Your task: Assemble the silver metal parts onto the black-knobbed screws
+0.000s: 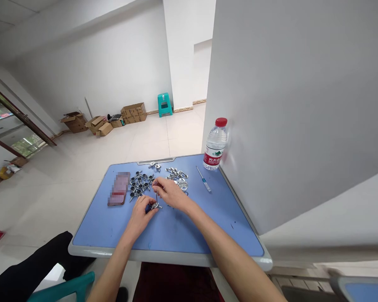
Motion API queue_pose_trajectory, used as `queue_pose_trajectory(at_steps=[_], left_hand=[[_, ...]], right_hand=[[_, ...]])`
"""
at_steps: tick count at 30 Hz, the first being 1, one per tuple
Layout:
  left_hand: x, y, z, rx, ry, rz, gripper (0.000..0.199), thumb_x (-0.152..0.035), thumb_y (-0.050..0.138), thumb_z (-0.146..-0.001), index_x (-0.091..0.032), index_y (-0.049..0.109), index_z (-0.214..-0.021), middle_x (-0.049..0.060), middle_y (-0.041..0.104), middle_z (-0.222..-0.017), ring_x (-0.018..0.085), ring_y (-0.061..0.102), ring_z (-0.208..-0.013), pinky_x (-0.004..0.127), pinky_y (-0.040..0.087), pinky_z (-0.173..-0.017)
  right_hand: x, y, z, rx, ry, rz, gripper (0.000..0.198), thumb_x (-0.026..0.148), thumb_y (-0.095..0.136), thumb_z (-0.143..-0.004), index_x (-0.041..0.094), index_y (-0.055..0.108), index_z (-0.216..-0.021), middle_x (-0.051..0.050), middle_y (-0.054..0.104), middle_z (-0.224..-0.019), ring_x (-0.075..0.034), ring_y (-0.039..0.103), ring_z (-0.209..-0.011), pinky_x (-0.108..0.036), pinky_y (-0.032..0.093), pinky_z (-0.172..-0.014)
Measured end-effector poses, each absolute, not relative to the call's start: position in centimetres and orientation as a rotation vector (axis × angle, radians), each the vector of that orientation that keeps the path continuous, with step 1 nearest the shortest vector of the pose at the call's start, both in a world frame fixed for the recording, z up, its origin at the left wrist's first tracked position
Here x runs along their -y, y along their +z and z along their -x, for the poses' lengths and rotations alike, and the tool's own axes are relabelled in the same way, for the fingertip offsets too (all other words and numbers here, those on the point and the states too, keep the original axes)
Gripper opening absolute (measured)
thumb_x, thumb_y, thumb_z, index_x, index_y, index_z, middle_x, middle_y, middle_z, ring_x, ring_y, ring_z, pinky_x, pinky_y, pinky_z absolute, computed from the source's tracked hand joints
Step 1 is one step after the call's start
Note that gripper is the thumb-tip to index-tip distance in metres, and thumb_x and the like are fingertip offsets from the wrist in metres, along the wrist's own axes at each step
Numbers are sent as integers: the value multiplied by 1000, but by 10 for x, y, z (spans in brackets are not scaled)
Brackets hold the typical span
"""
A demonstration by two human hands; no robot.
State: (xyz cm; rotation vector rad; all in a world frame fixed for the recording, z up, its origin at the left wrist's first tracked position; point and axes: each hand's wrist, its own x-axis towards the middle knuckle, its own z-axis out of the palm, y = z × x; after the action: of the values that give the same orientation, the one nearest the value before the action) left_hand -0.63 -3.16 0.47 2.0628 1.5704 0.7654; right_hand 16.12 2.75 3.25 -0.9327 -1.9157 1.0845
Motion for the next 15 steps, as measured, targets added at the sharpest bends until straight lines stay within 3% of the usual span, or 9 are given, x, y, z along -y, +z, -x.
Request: queue_pose_trajectory(at_steps=[15], left_hand=[[32,3,6,-1576,758,-2071,9,-14,59,-83,-21,59,-89,3,62,-98,22,53,-95,36,43,-84]], right_hand=[[-22,40,-162,2024,971,992,14,26,43,-92,21,54,-86,1,57,-70,-14,53,-66,-26,41,-64]])
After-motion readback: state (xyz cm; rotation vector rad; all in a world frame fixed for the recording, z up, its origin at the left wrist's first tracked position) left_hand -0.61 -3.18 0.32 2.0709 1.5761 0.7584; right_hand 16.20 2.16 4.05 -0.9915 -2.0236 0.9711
